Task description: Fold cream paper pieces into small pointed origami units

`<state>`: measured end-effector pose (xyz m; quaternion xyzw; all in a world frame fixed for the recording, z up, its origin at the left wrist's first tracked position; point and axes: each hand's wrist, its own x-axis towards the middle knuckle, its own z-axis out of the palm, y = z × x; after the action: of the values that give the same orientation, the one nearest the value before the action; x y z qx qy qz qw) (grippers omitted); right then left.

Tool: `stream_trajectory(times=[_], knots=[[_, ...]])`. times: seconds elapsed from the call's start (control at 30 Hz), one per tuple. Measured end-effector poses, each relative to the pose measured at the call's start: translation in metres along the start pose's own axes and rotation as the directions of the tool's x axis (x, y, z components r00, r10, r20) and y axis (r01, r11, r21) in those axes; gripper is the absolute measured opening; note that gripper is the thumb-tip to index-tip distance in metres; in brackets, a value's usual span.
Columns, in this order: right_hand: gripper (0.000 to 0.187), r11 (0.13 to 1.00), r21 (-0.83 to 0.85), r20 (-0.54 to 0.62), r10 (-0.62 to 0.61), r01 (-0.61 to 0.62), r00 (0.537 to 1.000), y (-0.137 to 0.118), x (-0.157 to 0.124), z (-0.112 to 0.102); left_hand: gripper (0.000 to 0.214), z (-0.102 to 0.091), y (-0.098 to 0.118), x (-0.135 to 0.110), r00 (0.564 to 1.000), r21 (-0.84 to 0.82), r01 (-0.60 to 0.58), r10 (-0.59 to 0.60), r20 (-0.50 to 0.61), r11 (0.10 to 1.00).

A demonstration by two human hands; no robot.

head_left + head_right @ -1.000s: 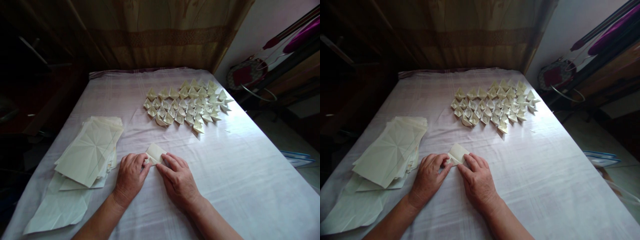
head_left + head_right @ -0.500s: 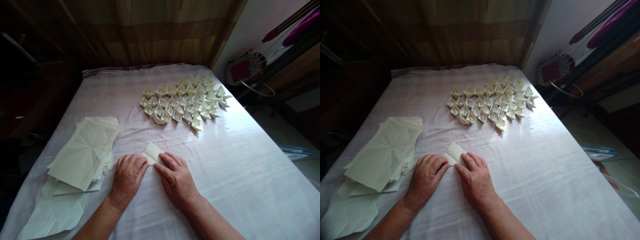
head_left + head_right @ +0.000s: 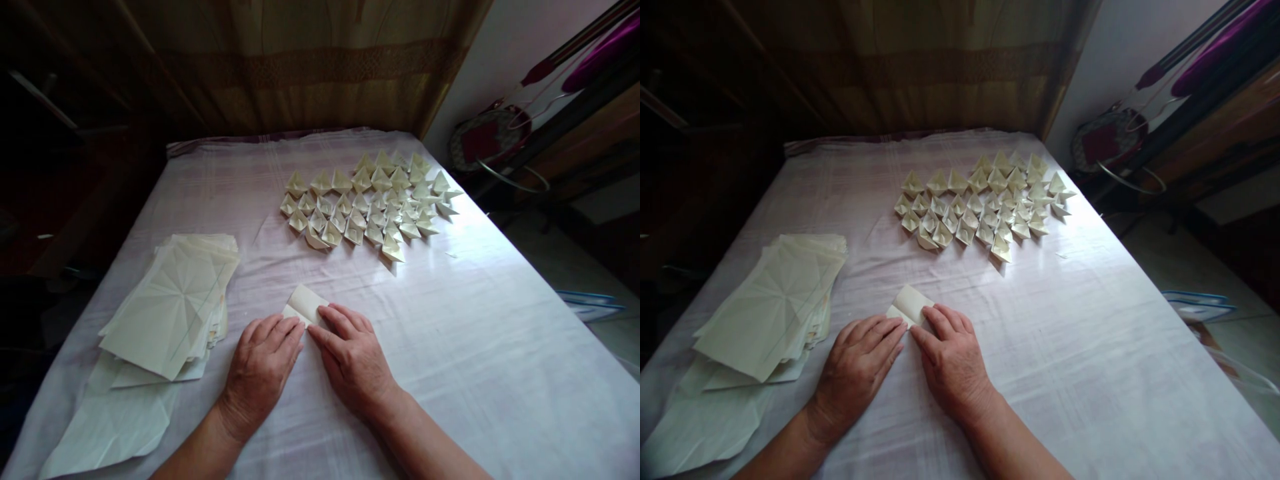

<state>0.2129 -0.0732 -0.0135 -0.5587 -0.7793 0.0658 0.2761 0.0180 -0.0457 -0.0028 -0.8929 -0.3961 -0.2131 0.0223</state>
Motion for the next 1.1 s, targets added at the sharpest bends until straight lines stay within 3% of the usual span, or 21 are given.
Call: stream_trajectory(times=[0.43, 0.83, 1.1], knots=[[0.034, 1.0, -0.007, -0.01, -0.009, 0.009, 1.0, 0.0, -0.001, 0.002, 0.028, 0.0, 0.0, -0.002, 1.0, -0.008, 0.005, -0.005, -0.01, 1.0], [0.032, 1.0, -0.004, -0.018, -0.003, 0.003, 1.0, -0.002, 0.0, 0.001, 0.031, -0.006, -0.006, -0.008, 0.996, 0.026, -0.074, 0.073, 0.042, 0.997], [0.033, 1.0, 0.008, -0.007, -0.008, 0.008, 1.0, -0.001, 0.0, 0.0, 0.033, -0.003, -0.004, -0.011, 0.997, 0.035, -0.033, 0.031, 0.065, 0.999]])
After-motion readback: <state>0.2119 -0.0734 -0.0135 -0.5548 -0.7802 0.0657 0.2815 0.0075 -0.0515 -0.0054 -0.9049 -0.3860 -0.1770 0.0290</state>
